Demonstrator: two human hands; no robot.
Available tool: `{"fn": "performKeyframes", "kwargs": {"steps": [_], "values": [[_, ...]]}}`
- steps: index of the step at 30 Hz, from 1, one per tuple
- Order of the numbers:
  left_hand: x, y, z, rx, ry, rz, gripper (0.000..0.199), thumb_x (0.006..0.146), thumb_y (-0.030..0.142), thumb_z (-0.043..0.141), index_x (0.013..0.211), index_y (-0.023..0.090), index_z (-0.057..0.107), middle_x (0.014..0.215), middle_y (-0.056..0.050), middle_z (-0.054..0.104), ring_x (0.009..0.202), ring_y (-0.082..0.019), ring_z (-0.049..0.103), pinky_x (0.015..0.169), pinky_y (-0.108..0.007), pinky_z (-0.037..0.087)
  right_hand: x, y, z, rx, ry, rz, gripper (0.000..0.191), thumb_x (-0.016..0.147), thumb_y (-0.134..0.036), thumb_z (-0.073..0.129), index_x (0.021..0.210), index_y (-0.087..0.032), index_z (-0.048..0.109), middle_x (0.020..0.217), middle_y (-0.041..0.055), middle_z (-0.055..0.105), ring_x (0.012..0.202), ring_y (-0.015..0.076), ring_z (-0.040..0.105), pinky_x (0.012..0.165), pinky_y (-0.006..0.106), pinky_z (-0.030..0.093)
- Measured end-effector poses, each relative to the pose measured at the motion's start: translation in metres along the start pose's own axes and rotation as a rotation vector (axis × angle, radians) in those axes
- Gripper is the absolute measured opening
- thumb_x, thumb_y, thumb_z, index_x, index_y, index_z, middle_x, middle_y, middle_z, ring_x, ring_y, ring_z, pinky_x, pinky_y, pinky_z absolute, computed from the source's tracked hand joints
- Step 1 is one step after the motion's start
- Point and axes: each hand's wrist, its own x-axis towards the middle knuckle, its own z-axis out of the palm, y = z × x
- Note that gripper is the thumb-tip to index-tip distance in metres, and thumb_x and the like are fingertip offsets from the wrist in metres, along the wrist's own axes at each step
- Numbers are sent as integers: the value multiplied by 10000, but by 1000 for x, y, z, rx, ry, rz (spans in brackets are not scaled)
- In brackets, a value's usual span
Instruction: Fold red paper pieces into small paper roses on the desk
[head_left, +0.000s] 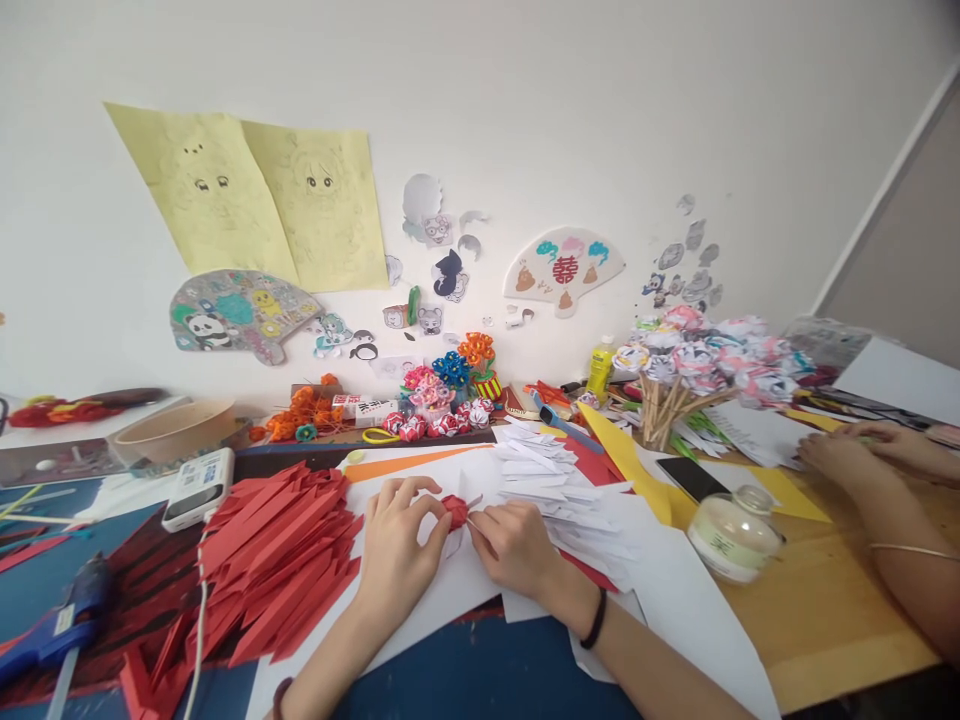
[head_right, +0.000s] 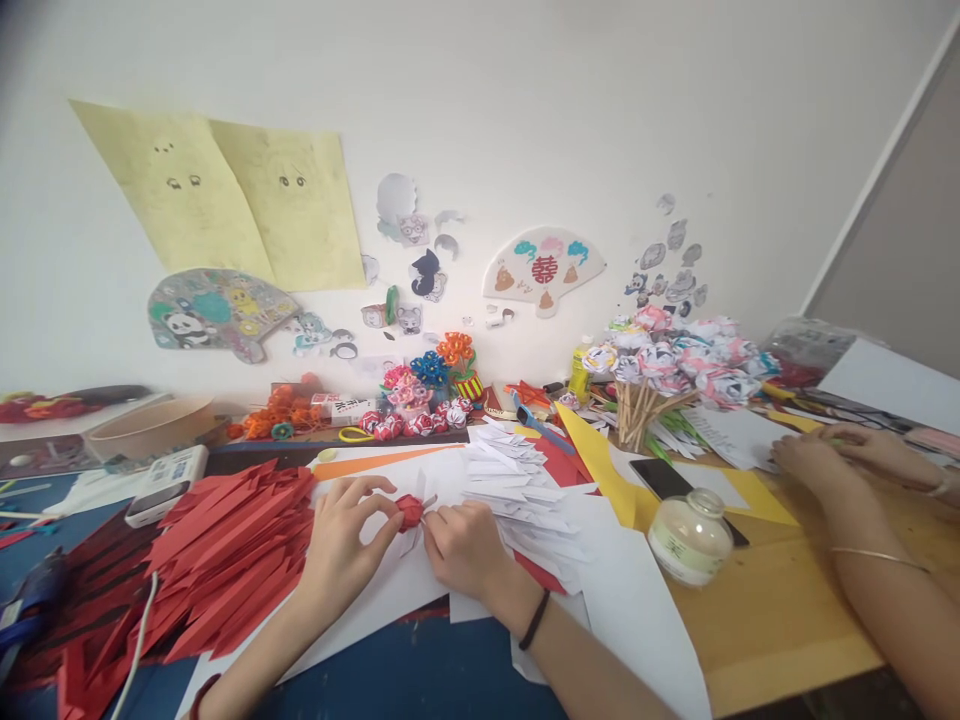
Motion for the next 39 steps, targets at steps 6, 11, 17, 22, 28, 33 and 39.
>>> {"fn": "performKeyframes", "kwargs": {"steps": [6,11,17,22,28,33,39], "values": [[0,0,-1,-44,25,12,146,883,225,605,742,237,643,1105,-1,639,1015,-242,486,830,-394,348,0,0,-1,8,0,15,235,884,-154,475,658,-171,540,565,-4,562,511,115,452,572,306,174],[0,0,-1,-59,37,26,137,892,217,602,768,244,653,1089,2,639,988,-232,486,820,-386,350,1,2,-1,9,-12,31,240,891,-155,469,662,-169,538,565,-4,566,515,112,460,573,298,173],[0,-1,0,-52,42,39,134,899,234,600,778,245,658,1063,-1,645,966,-229,491,808,-383,347,2,3,-2,16,-19,38,237,891,-161,471,664,-171,542,562,-5,572,509,112,468,569,299,179],[0,-1,1,-36,29,31,137,909,255,591,791,249,661,1037,-1,655,953,-227,503,783,-371,340,3,4,-2,14,-15,40,265,913,-170,451,665,-170,545,557,-3,569,499,111,466,566,299,186],[2,-3,0,-38,17,50,150,942,298,541,844,243,641,974,-10,666,926,-221,533,773,-359,349,2,6,-3,27,-41,87,266,932,-169,447,698,-175,574,593,2,600,521,118,498,570,302,214],[-1,-5,0,-4,57,58,149,969,300,478,909,224,592,945,-17,656,881,-201,560,754,-332,372,2,9,-4,98,-64,214,288,968,-191,419,735,-174,589,656,17,631,585,129,548,591,277,265],[-8,1,7,150,26,146,264,980,310,447,758,207,544,713,-1,601,670,-167,552,639,-305,350,3,11,-5,215,-105,358,211,971,-181,454,841,-184,621,777,18,677,675,147,600,616,255,312]]}}
